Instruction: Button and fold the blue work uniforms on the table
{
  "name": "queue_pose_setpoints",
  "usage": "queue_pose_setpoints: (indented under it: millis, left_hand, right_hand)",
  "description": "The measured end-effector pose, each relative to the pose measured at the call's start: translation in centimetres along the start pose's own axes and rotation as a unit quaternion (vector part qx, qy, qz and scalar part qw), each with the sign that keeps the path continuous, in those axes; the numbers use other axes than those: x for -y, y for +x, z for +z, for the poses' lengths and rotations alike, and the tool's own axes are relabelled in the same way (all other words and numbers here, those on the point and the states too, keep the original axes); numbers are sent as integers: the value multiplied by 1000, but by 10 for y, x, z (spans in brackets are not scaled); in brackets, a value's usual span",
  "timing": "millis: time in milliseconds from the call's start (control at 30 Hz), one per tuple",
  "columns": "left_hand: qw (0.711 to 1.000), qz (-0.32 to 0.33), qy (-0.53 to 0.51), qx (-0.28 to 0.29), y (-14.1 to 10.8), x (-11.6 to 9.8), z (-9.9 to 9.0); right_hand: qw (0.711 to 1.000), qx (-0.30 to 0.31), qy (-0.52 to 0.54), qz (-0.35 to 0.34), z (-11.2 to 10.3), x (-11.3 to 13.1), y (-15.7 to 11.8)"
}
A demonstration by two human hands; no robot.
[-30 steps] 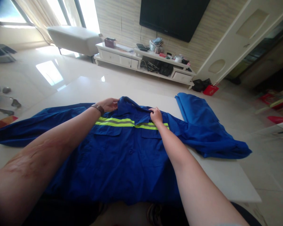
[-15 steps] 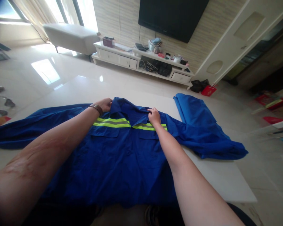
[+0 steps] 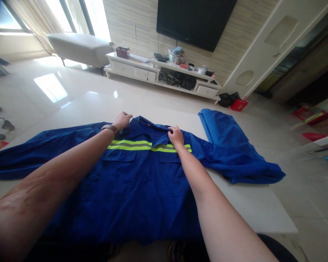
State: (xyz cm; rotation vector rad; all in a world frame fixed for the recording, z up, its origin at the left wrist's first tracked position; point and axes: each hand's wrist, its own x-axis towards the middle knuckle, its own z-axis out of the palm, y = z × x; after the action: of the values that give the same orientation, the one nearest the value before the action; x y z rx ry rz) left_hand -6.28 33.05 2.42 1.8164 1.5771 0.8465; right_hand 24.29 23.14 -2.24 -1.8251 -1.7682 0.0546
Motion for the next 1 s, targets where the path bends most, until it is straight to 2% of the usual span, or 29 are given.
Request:
queue_pose_setpoints:
  millis: [100, 267, 367, 467, 633, 700, 767, 900, 1000]
  left_hand:
    - [996, 24, 76, -48, -7, -10, 5]
    - [985, 58, 163, -2, -13, -25, 13]
    - [979, 123, 164, -10, -17, -18, 9]
    - [971, 183, 153, -6, -27, -2, 1]
    - [954, 254, 145, 58, -43, 25, -7]
    - [939, 299, 143, 94, -46, 31, -7]
    - [929, 314, 144, 134, -47, 33, -6]
    - [914, 277, 233, 183, -48, 22, -10]
    - [864, 279, 353, 225, -55, -6, -18]
  right_hand:
    - [1000, -5, 7, -8, 0, 0, 0]
    - [1000, -5, 12, -8, -2, 0, 0]
    - [1000, -10, 18, -9, -3, 0, 0]
    - [999, -14, 30, -13, -4, 0, 0]
    - [999, 2, 34, -4, -4, 2, -1]
    - [1000, 10, 25, 4, -4, 4, -2]
    - [1000, 15, 7, 15, -5, 6, -5]
    - [998, 30, -51, 24, -8, 14, -8]
    - [992, 78, -98, 8, -16, 27, -8]
